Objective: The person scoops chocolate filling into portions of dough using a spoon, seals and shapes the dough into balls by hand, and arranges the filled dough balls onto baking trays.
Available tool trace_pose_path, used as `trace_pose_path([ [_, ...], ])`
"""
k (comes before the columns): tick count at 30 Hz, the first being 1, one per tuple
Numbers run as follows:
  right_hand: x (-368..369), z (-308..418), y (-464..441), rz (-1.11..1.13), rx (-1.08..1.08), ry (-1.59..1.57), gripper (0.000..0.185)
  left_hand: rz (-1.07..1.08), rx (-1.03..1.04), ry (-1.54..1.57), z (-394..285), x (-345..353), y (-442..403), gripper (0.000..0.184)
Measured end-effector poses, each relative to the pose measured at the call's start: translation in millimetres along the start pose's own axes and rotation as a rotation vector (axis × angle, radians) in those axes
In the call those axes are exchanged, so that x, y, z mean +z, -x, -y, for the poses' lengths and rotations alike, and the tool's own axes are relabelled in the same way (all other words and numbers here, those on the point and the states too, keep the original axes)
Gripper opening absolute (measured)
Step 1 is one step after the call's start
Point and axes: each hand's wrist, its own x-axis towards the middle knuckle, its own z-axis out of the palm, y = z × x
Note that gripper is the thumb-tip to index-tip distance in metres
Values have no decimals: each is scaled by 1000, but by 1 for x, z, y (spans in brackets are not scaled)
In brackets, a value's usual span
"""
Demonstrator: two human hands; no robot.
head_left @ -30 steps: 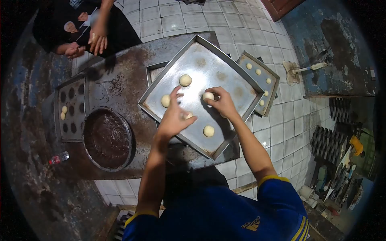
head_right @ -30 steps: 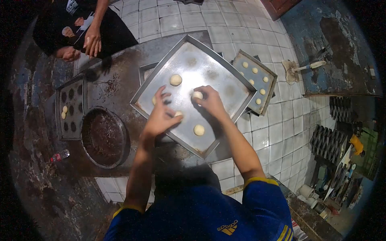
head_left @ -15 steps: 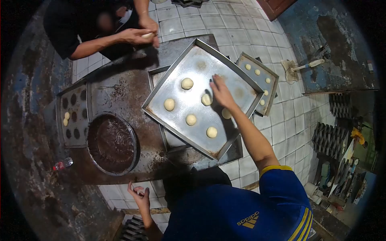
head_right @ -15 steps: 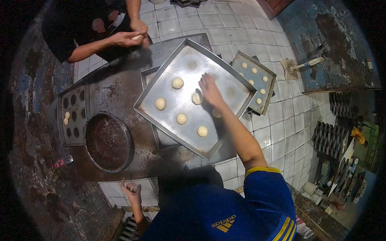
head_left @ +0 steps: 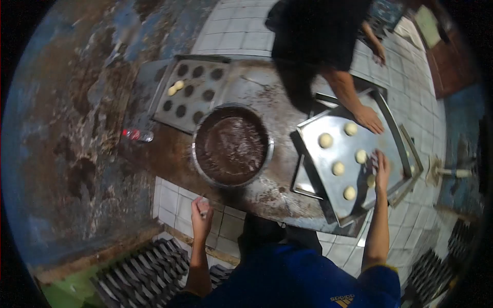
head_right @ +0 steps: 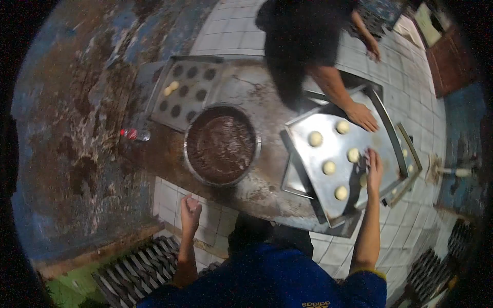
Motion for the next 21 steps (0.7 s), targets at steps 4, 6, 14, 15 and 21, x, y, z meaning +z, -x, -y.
trace_pose_path([
  [4,38,0,88,-94,-25,-66,39,61,131,406,50,-21,-136,51],
  [6,54,-18,125,-142,4,-61,38,-25,220,300,53,-32,-223,54],
  [14,138,-37,287,-171,93,313,29,81,388,-345,70,-78,-566,77],
  [15,142,-43,304,-147,126,330,28,83,387,-333,75,-82,-596,77],
  [21,191,-23,367,-78,326,466,25,-69,475,-629,63,-76,-705,73],
])
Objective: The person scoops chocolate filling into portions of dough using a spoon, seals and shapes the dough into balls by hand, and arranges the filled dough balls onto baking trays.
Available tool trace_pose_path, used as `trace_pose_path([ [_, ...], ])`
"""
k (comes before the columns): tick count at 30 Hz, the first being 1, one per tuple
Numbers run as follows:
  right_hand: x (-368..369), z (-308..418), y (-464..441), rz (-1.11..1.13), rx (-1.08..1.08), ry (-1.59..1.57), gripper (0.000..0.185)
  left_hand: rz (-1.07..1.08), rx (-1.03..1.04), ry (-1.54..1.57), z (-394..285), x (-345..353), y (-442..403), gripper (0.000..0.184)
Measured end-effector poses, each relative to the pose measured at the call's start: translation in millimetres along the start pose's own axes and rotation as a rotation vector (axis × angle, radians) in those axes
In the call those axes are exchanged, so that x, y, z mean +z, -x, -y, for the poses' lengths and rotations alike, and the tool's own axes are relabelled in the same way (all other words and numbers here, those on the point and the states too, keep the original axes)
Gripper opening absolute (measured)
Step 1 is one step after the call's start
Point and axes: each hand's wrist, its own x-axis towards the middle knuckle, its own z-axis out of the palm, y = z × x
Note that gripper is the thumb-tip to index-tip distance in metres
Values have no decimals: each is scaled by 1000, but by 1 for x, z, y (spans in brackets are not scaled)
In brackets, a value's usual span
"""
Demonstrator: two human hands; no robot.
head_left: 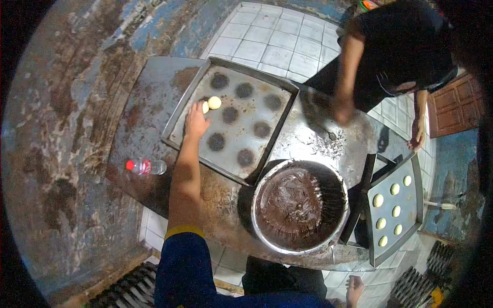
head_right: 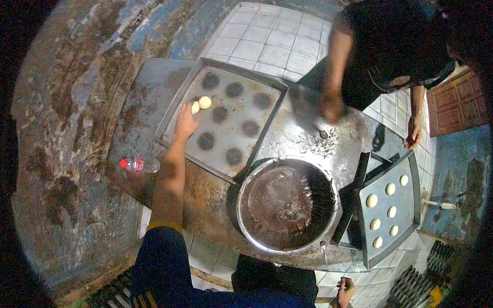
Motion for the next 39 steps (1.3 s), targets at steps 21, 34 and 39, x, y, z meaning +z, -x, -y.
trace_pose_path([
  [21,52,232,-62,360,-293,-145,30,587,-273,1780,-200,-115,179,48],
  [34,-99,267,-58,594,-751,-691,29,979,-129,2282,-569,-172,447,77],
  [39,-165,245,-51,369,-822,-519,25,504,8,1685,-642,-165,470,39],
])
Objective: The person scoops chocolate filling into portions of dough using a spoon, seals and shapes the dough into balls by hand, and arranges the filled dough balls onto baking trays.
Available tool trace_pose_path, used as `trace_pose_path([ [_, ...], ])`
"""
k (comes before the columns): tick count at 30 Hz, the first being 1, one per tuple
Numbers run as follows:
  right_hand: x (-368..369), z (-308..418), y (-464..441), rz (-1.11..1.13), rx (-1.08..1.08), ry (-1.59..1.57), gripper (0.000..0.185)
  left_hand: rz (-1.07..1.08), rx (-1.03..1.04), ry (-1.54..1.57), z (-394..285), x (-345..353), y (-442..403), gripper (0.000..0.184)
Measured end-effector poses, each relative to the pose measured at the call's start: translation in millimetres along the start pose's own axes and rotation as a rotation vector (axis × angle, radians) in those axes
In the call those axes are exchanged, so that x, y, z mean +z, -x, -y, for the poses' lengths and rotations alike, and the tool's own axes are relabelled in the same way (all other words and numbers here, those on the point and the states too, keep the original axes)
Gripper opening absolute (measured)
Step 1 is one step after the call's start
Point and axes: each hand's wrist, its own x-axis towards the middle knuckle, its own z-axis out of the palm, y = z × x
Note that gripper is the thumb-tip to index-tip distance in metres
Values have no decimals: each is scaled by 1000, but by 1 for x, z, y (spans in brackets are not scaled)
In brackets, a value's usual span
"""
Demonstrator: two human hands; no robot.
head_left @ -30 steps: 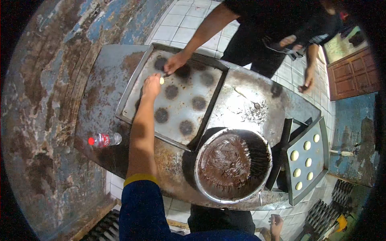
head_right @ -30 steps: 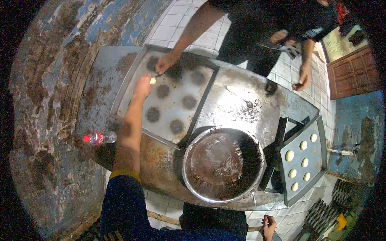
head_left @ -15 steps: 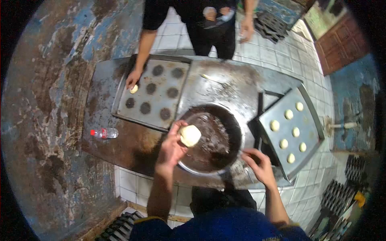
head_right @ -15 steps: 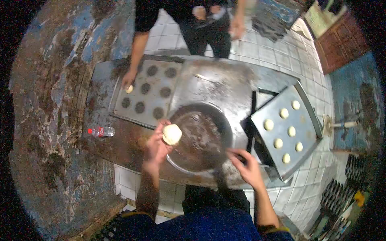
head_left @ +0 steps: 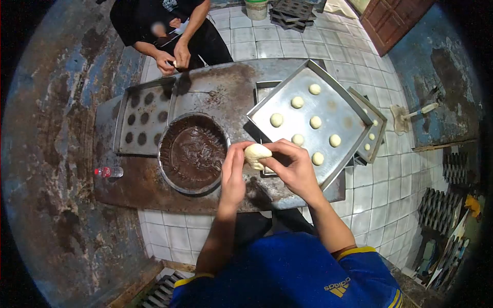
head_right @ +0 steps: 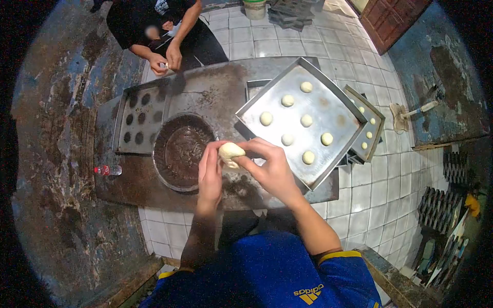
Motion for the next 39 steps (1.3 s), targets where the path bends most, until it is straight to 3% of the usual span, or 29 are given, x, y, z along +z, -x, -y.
trace_pose_path([
  [1,-3,4,4,-4,14,76,25,-121,117,-278,8,9,-4,38],
  [6,-11,17,17,-79,-26,72,25,-315,237,-348,4,58,-10,49],
  [10,-17,19,22,-96,-85,108,25,-230,204,-236,-7,65,-2,61],
  [12,-18,22,24,-61,19,6,26,-143,86,-39,-10,61,4,68],
  [14,-20,26,26,-48,24,-31,27,-129,100,-18,-13,59,12,73],
  [16,-25,30,27,-40,28,-74,27,-124,70,191,-22,62,20,76],
  [18,-32,35,28,14,100,-5,31,-198,74,176,-21,64,22,71],
  [20,-29,28,32,71,72,13,31,-169,199,-425,-22,64,24,56],
  [22,-25,26,33,138,37,30,31,-266,225,-369,-11,71,21,49],
  [24,-22,27,34,105,-306,-10,29,-470,342,-301,-7,76,20,54],
  [26,-16,24,38,68,-306,-94,25,-471,393,-309,-4,79,18,59],
  [28,-1,20,41,-132,-194,-55,26,-375,367,-76,-5,94,21,60],
  [29,5,15,40,-221,-225,-89,22,-531,284,-166,-6,105,24,62],
  [30,5,14,40,-234,-220,-79,22,-517,275,-160,-3,105,25,62],
  [32,3,14,37,-235,-26,-333,19,-310,79,312,-1,97,28,61],
  [33,0,19,36,-237,-3,-367,24,-64,104,462,-7,90,30,60],
  [36,-17,24,31,-149,42,-450,28,-4,55,230,-18,82,35,48],
  [37,-17,23,30,-153,0,-397,31,135,81,96,-17,64,34,35],
  [39,-13,24,28,-120,17,-438,31,106,68,174,-11,54,33,33],
])
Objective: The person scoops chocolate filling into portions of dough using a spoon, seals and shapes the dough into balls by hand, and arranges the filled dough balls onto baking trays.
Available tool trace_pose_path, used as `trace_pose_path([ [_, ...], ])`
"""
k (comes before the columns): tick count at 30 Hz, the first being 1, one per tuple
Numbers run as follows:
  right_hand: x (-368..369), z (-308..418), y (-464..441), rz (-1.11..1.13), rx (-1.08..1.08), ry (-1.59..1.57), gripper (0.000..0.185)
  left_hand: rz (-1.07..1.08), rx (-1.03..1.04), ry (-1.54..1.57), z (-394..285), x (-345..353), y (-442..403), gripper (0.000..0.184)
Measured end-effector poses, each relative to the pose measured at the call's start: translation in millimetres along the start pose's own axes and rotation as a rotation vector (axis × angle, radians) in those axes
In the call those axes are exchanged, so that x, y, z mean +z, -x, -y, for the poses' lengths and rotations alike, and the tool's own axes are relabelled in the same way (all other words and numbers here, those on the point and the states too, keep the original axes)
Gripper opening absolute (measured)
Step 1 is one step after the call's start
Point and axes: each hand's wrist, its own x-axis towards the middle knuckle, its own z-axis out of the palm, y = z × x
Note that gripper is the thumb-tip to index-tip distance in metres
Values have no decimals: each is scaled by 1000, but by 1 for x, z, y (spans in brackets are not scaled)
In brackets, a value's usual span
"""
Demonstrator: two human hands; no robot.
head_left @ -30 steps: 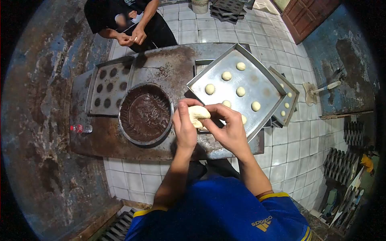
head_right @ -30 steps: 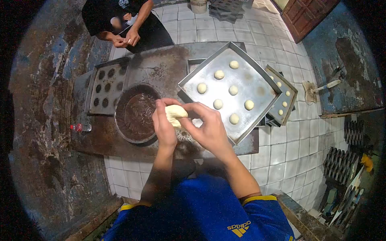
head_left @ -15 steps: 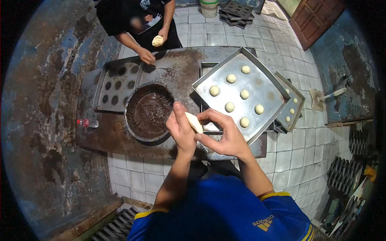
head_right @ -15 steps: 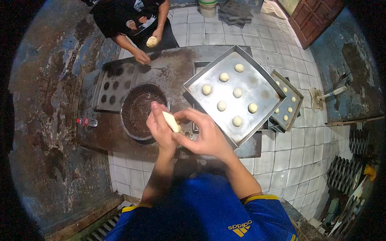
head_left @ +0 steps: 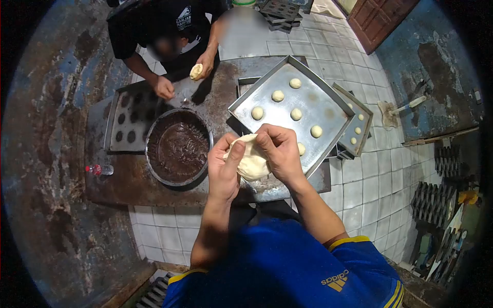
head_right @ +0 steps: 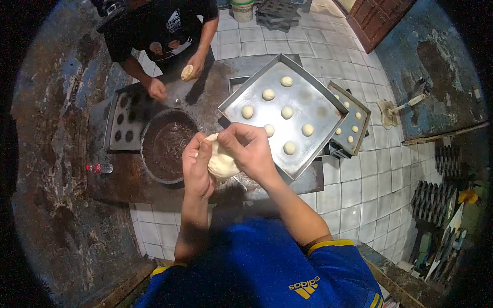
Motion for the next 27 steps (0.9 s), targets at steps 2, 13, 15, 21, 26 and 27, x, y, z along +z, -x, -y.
trace_pose_path([
  [2,10,-2,1,27,36,-43,31,-40,-13,76,-2,-7,1,31],
  [13,94,36,-1,349,129,794,41,275,82,-527,22,-106,31,41],
  [15,100,24,-4,342,-80,1130,39,402,68,-640,19,-137,41,49],
  [21,16,-207,18,282,580,1294,49,-54,-255,-141,2,-205,77,68],
  [26,-30,-369,105,222,589,1563,27,-322,-372,-350,-53,-303,127,89],
  [27,-34,-378,110,224,421,1592,28,-327,-176,-1026,-51,-334,151,90],
])
